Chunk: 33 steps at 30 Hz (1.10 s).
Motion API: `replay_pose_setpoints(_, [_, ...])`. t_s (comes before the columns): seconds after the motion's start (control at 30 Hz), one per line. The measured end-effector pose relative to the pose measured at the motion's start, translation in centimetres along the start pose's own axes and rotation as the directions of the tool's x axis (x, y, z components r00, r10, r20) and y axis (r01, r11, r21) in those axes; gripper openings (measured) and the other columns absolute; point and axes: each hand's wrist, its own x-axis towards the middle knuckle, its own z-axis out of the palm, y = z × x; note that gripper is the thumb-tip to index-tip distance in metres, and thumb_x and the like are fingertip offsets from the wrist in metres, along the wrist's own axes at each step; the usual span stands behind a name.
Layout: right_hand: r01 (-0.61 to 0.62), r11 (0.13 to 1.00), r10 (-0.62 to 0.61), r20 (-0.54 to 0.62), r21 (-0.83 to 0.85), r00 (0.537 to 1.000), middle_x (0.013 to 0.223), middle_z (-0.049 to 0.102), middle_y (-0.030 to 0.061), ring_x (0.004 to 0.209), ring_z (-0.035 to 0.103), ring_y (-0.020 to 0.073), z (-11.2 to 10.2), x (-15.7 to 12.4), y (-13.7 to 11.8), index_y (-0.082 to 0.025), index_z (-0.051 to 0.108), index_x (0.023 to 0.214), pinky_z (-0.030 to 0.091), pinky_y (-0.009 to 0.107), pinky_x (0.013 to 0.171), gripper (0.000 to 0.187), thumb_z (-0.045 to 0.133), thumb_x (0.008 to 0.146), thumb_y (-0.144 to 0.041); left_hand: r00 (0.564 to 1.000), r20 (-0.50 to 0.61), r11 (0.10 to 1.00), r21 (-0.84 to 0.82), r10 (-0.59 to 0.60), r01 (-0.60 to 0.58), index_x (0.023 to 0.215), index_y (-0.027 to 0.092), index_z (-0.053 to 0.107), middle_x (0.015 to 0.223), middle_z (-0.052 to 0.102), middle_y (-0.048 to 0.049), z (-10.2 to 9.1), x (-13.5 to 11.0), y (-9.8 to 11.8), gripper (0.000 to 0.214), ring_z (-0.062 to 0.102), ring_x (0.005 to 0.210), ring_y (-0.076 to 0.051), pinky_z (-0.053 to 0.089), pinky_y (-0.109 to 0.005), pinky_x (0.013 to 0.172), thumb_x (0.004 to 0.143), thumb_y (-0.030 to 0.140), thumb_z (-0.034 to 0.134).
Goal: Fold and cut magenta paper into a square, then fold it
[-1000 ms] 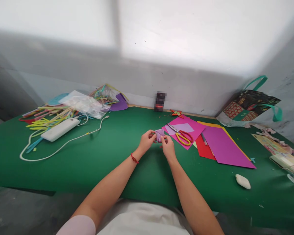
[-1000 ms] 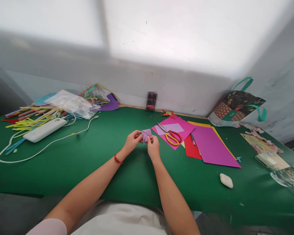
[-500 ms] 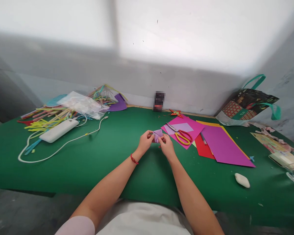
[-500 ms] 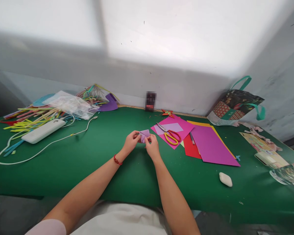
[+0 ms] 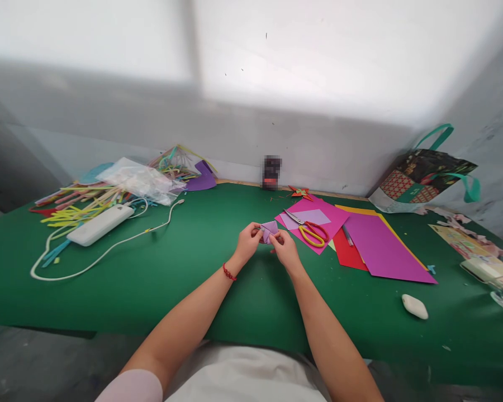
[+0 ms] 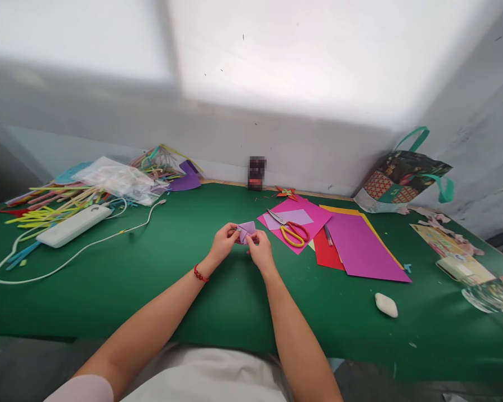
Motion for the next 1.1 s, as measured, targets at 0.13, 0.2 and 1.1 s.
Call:
replay_pose_setpoints(0.13, [0.0,1.0,0.0,0.005,0.013,1.0,0.079,0.05,0.0047,0.064,0.048,0.016,0.0,0.0,-0.1,-0.021,0.045,0.056,0.048,0.028,0.041,0.031,0.058,0.062,-0.049,1.0,-0.002,1.0,0.008,-0.012,0.012,0.069,0.017,0.051,0.054,0.058,0.0034,-0.1,0.1,-0.1,0.014,0.058,0.051,-0.011,0.05,-0.025,0.053,0.068,0.028,0.059])
replay_pose_setpoints(0.2, [-0.01,1.0,0.01,0.009,0.02,1.0,0.075,0.05,0.0039,0.064,0.048,0.0163,0.0,-0.1,-0.1,-0.021,0.045,0.056,0.048,0.028,0.041,0.032,0.058,0.061,-0.049,1.0,0.006,1.0,0.017,-0.009,0.009,0.07,0.017,0.05,0.055,0.057,0.0032,-0.1,0.1,-0.1,0.016,0.058,0.052,-0.012,0.05,-0.025,0.054,0.069,0.03,0.06])
replay_pose_setpoints(1.1, [-0.025,1.0,0.025,-0.015,-0.012,1.0,0.072,0.046,0.0022,0.063,0.048,0.0162,0.0,0.1,0.4,-0.02,0.044,0.055,0.049,0.029,0.042,0.035,0.057,0.06,-0.052,0.986,0.148,0.996,0.056,-0.081,0.074,0.071,0.018,0.047,0.055,0.059,0.0041,-0.9,0.4,-0.1,0.02,0.056,0.049,-0.01,0.047,-0.021,0.048,0.069,0.031,0.062])
